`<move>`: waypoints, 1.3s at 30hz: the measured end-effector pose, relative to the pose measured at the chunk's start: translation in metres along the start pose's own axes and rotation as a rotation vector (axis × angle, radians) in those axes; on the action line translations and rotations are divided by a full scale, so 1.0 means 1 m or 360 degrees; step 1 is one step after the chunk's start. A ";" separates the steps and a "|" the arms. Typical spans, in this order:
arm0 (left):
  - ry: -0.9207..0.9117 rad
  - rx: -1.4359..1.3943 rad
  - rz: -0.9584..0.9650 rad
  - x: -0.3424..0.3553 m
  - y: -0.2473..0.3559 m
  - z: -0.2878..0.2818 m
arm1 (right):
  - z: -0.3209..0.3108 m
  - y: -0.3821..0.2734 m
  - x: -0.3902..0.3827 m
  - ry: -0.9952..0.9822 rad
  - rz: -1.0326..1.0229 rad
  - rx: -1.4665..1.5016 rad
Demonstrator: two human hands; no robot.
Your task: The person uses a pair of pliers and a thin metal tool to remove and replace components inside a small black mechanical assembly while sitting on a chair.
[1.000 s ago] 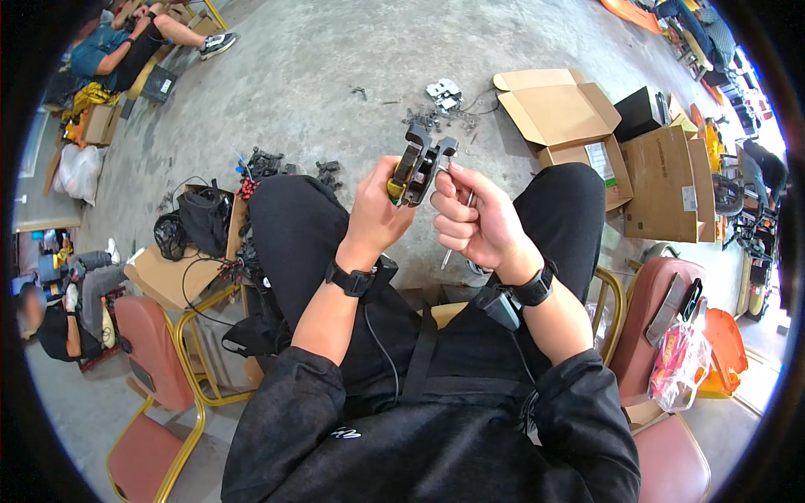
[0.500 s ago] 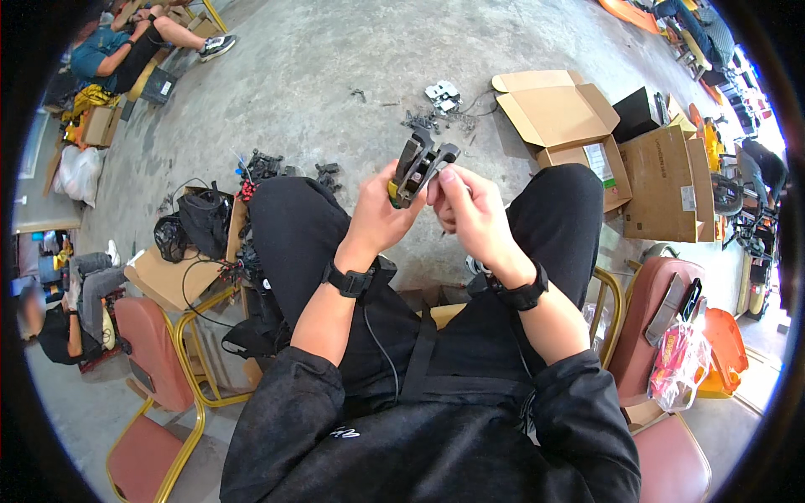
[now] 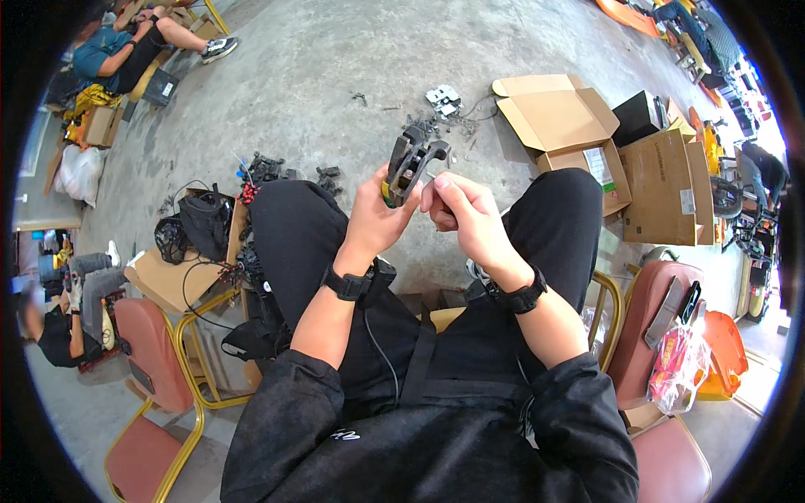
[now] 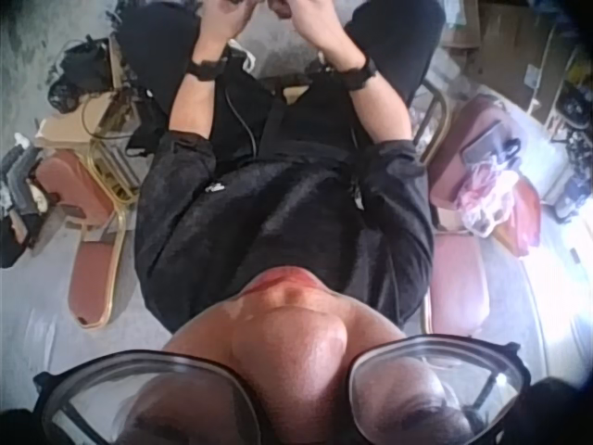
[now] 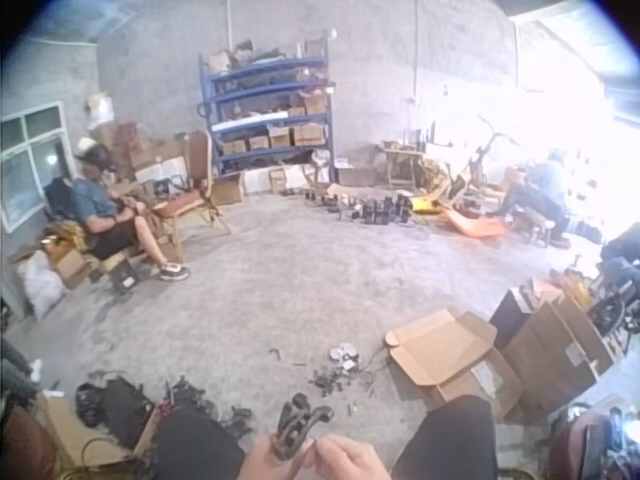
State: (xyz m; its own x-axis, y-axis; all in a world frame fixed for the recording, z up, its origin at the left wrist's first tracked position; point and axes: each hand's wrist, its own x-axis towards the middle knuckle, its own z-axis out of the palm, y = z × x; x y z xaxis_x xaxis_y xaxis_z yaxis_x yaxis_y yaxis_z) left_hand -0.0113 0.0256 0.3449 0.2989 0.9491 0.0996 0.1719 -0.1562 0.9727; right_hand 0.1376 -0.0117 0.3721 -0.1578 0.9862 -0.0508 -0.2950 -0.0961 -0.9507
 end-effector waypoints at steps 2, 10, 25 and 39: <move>0.0004 0.0057 0.0063 0.000 -0.004 -0.001 | -0.001 0.000 0.000 -0.0101 0.0187 0.0392; 0.0126 0.0185 0.0099 0.001 -0.005 0.003 | -0.006 -0.013 0.002 -0.0282 0.0674 0.1146; 0.0293 0.0557 0.0465 0.002 -0.004 0.002 | -0.011 -0.008 0.000 -0.0465 0.0557 0.1116; -0.0005 -0.0036 -0.0200 -0.001 0.002 0.004 | 0.001 -0.010 -0.005 0.0133 -0.0331 -0.0806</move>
State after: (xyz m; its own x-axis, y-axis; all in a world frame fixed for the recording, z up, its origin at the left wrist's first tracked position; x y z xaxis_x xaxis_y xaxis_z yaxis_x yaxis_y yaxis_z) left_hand -0.0069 0.0233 0.3463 0.2795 0.9599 -0.0239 0.1872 -0.0301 0.9819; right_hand 0.1407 -0.0162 0.3820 -0.0630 0.9868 0.1490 0.1815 0.1581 -0.9706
